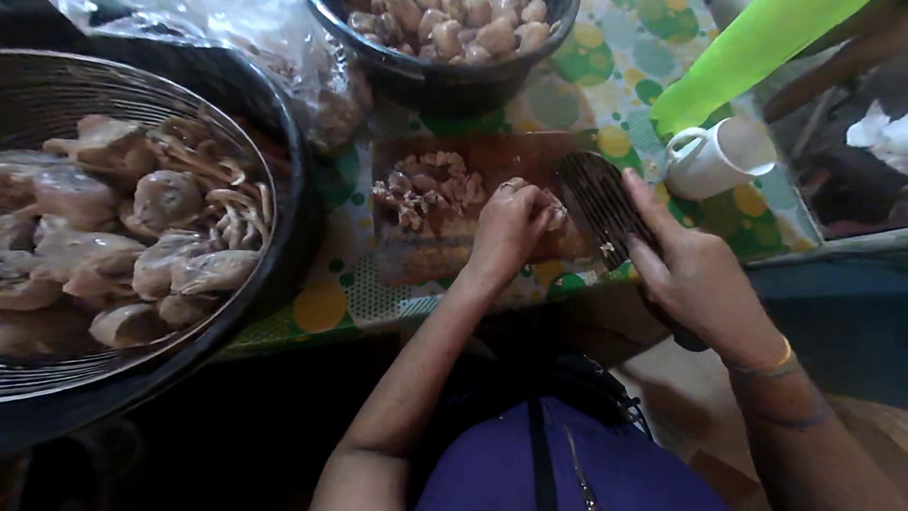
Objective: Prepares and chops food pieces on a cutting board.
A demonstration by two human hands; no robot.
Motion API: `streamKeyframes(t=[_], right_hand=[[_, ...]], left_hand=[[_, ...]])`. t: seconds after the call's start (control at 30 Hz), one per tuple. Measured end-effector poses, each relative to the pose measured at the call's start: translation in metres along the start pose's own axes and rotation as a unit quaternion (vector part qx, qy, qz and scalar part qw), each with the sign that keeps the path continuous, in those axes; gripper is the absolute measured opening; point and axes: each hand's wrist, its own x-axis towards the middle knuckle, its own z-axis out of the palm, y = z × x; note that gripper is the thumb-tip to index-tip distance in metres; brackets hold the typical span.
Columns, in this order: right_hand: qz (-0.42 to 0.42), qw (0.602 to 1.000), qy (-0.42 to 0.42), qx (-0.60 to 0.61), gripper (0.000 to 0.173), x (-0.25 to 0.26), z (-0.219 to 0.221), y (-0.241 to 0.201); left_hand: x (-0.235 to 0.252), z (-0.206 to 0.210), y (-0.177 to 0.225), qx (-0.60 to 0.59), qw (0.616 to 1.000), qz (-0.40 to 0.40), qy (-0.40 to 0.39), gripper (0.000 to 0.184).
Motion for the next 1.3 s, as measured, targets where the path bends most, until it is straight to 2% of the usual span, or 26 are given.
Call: streamKeyframes(t=[0.17,0.3,0.43,0.57,0.67,0.8,0.97,1.1,1.3], right_hand=[[-0.032,0.999,0.008,-0.030,0.060,-0.017,-0.004,-0.014],[-0.049,0.996,0.006,-0.077,0.061,-0.012,0.000,-0.022],[-0.027,0.996,-0.037,-0.071,0.068,0.016,0.009,-0.025],[-0.013,0.996,-0.060,-0.059,0.075,0.042,0.016,-0.026],[-0.010,0.997,-0.063,-0.036,0.074,0.034,0.010,-0.019],[-0.015,0.998,-0.038,-0.040,0.067,0.004,-0.002,-0.012],[-0.028,0.998,-0.002,-0.050,0.063,-0.018,-0.008,-0.018],[-0.038,0.997,0.014,-0.063,0.062,-0.022,-0.013,-0.022],[-0.034,0.997,-0.010,-0.069,0.062,-0.019,-0.007,-0.026]], left_hand=[[-0.008,0.007,0.000,0.007,1.000,-0.001,0.028,0.010],[-0.001,0.006,-0.004,-0.009,1.000,0.028,-0.009,0.008],[0.006,0.005,-0.007,-0.016,0.999,0.035,-0.029,0.006],[0.004,0.005,-0.001,-0.009,1.000,0.005,-0.017,0.008],[0.001,0.002,-0.004,-0.029,0.999,0.013,-0.003,0.012],[0.001,-0.015,-0.012,-0.049,0.994,0.047,-0.081,0.019],[-0.003,-0.006,-0.013,-0.045,0.998,0.042,-0.018,0.011],[-0.003,-0.005,-0.013,-0.047,0.998,0.037,-0.020,0.008],[-0.002,-0.004,-0.013,-0.034,0.998,0.048,-0.028,0.007]])
